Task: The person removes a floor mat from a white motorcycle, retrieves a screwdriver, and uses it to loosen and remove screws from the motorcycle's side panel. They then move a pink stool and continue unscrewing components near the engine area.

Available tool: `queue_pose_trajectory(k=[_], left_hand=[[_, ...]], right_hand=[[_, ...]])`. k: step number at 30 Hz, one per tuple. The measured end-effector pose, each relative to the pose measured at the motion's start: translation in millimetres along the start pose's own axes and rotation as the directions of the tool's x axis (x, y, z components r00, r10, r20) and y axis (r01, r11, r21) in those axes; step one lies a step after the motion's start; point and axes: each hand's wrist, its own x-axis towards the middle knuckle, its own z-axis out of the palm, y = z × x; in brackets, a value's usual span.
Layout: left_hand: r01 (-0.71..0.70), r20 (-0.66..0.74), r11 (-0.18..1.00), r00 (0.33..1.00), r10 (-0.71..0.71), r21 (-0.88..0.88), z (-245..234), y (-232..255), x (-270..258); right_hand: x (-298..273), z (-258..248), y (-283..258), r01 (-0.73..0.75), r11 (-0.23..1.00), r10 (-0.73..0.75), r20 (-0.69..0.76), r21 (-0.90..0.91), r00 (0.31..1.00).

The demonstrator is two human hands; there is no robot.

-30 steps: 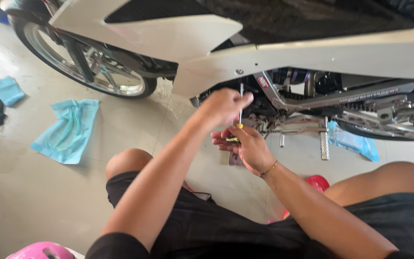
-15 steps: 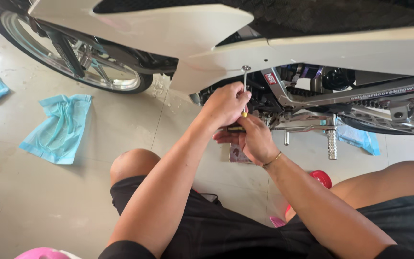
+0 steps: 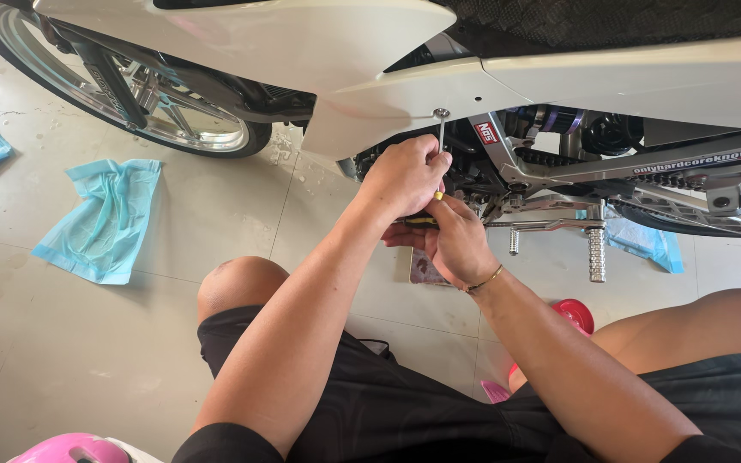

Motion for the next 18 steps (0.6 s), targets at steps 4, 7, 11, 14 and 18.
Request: queue_pose_trajectory(k=[4,7,11,14,18], left_hand=[[0.035,-0.002,0.999,0.999,-0.035,0.023,-1.6,2.5,-1.5],[0.025,-0.029,0.999,0.999,-0.023,0.048,-2.2,3.2,-3.5],[0.015,-0.050,0.997,0.999,-0.011,0.071,-4.2,4.1,-4.5],[0.007,-0.037,0.998,0.999,-0.005,0.057,-5.0,5.0,-4.4],[-0.012,-0.070,0.995,0.997,0.018,0.096,-10.0,5.5,-3.8]], right_hand=[[1.3,4.4,0.7,0.020,1.000,-0.020,0.007,0.022,1.000],[1.0,7.1,1.9,0.026,0.999,-0.025,-0.022,0.040,0.999],[3.3,7.9,2.8,0.032,0.999,-0.031,-0.033,0.028,0.999],[4.5,6.8,5.4,0.045,0.998,-0.044,-0.033,0.034,0.999],[10.0,8.8,9.4,0.079,0.996,-0.078,-0.025,0.046,0.997]])
